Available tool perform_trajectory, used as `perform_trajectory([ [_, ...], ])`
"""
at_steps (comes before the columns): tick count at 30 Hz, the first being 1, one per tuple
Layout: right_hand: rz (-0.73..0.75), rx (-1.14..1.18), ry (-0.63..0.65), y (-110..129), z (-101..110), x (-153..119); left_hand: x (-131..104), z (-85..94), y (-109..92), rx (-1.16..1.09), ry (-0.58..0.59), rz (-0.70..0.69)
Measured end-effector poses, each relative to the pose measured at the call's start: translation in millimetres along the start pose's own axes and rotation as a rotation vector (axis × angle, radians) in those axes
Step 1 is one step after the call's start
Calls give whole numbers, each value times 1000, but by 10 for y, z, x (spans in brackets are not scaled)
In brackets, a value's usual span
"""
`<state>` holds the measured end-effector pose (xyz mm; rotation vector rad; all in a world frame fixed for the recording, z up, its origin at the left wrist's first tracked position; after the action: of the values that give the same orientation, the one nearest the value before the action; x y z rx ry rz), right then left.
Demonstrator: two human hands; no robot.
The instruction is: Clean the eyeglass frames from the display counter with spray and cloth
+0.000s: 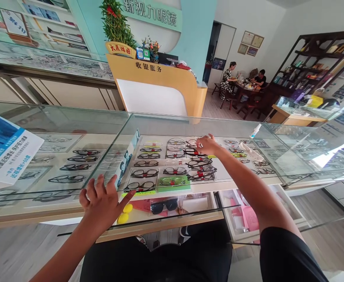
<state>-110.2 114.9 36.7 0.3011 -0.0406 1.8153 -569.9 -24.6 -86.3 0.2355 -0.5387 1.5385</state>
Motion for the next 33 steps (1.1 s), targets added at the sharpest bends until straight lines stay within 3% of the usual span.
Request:
perform_trajectory([
  [6,-17,-46,-16,20,-69,149,1,41,-56,-1,-60,-6],
  [11,-10,-90,-44,74,-113,240,15,33,-21,-12,-30,-28],
  [23,49,-208,-18,244,-61,160,18,137,-76,-45,9,-21],
  [26,52,-182,-79,344,183,84,16,149,-94,-45,2,2],
  [29,110,-14,-188,572,625,-176,-2,141,-89,-40,-35,39],
  [31,189,128,-151,786,897,-494,-21,130,-80,-53,-65,30],
  [33,276,164,8,989,1047,-913,-40,117,-55,-75,-90,11],
])
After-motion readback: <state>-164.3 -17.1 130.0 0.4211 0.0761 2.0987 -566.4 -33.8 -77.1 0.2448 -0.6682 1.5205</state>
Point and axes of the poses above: each hand's wrist, its own x-axis towards the middle knuckle, its own z-axis out of the back of the hand, y = z × x, the point moved 5 cm from there along x, towards the middle knuckle, and after that the axes turned 15 degrees about -y, right-handed, at the moved point
